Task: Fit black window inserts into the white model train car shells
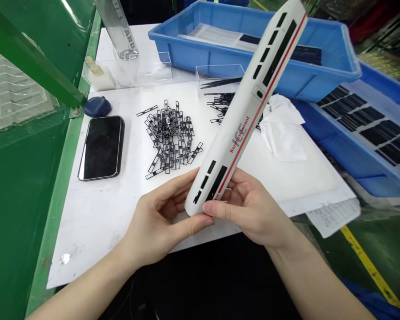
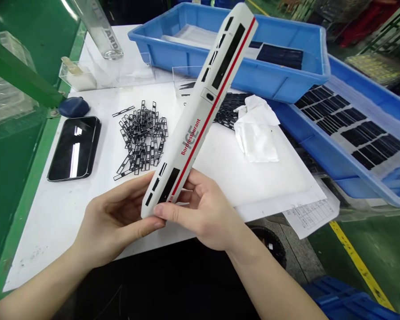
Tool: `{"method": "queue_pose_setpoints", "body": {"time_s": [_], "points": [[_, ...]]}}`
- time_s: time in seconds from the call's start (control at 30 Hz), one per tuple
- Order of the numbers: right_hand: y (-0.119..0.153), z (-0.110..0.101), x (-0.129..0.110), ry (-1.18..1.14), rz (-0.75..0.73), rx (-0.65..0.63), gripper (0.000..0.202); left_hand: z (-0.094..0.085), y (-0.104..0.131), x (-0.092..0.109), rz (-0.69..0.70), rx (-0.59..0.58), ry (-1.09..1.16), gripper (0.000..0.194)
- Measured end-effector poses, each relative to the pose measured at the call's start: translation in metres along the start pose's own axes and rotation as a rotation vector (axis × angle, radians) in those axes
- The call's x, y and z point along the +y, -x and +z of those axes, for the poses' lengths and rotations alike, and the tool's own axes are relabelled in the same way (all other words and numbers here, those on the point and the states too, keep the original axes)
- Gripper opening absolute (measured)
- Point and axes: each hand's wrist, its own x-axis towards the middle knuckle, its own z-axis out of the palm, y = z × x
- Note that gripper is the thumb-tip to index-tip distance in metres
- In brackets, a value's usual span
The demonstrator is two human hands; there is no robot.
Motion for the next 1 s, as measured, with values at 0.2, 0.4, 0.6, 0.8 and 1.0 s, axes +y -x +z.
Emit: {"method": "queue_pose_setpoints", "body": {"time_s": [0.2, 0.4, 0.6, 0.8, 1.0], "points": [[0.000, 0.005, -0.002, 0.016, 0.036, 0.048, 0.033, 0.000, 0.001, 0.000, -0.012, 0.002, -0.055, 0.065], [0.000, 0.006, -0.008, -0.012, -0.014, 0.066, 0.027, -0.002, -0.001, 0.002, -0.024, -0.039, -0.015, 0.062], [0.001, 0.010, -0.012, 0.015, -0.015, 0.084, 0.029, -0.003, 0.002, 0.001, -0.019, -0.023, -0.060, 0.066], [0.001, 0.003, -0.019, 0.155, -0.120, 0.078, 0.025, -0.007, 0.005, -0.001, -0.027, -0.034, -0.084, 0.065], [-0.003, 0.008, -0.019, 0.000, -0.127, 0.113, 0.024, -0.007, 0.006, -0.001, -0.024, 0.022, -0.227, 0.064]]}}
